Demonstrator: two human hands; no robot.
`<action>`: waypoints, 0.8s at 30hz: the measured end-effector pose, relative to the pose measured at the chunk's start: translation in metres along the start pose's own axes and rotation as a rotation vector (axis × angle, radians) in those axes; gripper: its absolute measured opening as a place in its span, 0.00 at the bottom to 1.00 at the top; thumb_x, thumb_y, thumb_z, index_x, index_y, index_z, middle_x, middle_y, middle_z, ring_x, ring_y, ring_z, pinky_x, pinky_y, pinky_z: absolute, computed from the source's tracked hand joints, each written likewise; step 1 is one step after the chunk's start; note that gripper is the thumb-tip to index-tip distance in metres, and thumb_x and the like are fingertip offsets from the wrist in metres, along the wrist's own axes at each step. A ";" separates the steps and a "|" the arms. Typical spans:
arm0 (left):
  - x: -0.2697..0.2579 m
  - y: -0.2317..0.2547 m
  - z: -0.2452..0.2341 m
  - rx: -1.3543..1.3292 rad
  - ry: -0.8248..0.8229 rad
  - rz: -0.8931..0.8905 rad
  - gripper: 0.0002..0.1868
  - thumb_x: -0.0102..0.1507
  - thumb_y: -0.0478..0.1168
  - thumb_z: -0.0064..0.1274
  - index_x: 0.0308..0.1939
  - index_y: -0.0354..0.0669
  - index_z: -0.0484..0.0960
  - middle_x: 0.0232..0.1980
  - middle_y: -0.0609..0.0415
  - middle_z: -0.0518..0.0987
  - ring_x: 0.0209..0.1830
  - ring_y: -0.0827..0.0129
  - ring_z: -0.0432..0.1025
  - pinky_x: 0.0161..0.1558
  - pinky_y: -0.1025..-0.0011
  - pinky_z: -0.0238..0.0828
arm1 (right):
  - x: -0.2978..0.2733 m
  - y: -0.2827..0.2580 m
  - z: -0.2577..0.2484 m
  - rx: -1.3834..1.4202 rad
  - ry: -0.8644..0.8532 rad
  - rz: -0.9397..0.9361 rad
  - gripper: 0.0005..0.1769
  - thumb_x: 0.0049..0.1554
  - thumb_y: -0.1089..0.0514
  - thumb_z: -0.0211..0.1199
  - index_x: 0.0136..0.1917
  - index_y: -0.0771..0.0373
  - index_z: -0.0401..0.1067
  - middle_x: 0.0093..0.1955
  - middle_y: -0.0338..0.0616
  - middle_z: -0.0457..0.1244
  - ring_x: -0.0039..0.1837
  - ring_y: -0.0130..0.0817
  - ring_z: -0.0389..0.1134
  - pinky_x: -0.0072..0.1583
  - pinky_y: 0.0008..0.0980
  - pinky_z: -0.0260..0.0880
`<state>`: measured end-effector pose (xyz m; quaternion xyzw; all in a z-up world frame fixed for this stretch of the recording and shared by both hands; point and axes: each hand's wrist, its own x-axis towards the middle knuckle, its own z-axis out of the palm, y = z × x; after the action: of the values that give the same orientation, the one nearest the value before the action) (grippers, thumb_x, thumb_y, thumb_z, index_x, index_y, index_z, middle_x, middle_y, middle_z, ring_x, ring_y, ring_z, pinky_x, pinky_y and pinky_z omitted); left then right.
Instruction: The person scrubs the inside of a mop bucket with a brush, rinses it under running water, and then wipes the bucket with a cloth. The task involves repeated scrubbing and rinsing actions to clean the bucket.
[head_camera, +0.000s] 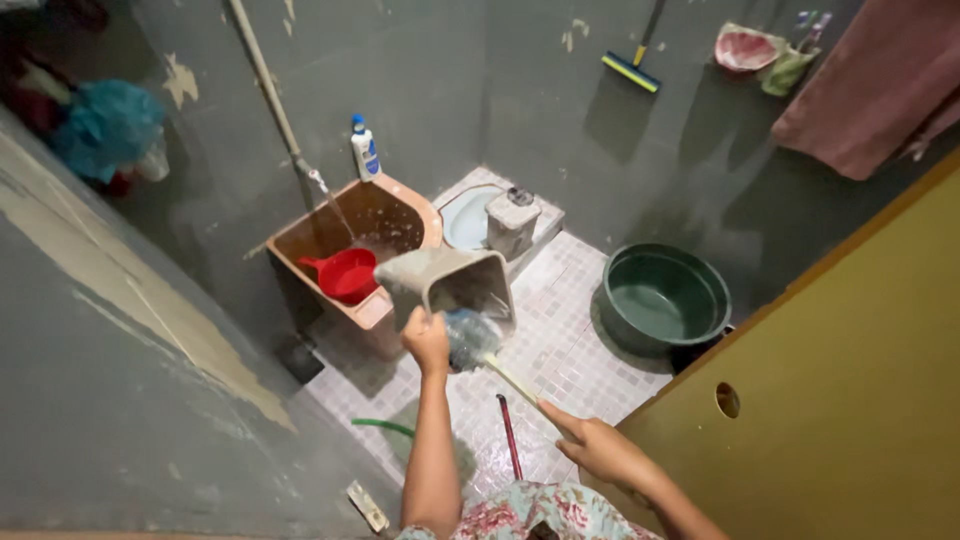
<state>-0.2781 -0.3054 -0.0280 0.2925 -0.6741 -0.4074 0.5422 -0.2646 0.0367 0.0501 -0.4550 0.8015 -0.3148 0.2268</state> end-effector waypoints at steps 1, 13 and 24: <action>0.007 0.002 0.003 -0.004 0.004 -0.006 0.09 0.54 0.32 0.53 0.23 0.35 0.68 0.21 0.39 0.69 0.19 0.50 0.62 0.28 0.57 0.61 | 0.005 -0.001 -0.002 -0.072 -0.053 0.109 0.43 0.56 0.57 0.58 0.82 0.40 0.49 0.43 0.66 0.67 0.46 0.58 0.71 0.51 0.49 0.70; 0.017 0.020 -0.008 -0.151 -0.018 0.048 0.10 0.56 0.31 0.51 0.24 0.37 0.65 0.21 0.44 0.64 0.21 0.62 0.58 0.27 0.61 0.57 | 0.022 -0.028 -0.024 -0.180 0.000 0.127 0.42 0.56 0.55 0.58 0.80 0.38 0.49 0.55 0.62 0.67 0.47 0.59 0.71 0.50 0.51 0.70; 0.013 0.014 -0.003 -0.115 -0.009 0.031 0.13 0.55 0.29 0.50 0.23 0.37 0.61 0.19 0.46 0.59 0.20 0.68 0.52 0.25 0.61 0.53 | 0.022 -0.010 -0.012 -0.205 -0.043 0.161 0.43 0.54 0.56 0.58 0.80 0.39 0.49 0.39 0.62 0.68 0.43 0.57 0.71 0.49 0.52 0.70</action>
<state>-0.2778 -0.3096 -0.0091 0.2485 -0.6565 -0.4386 0.5612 -0.2773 0.0171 0.0637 -0.4166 0.8584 -0.2025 0.2206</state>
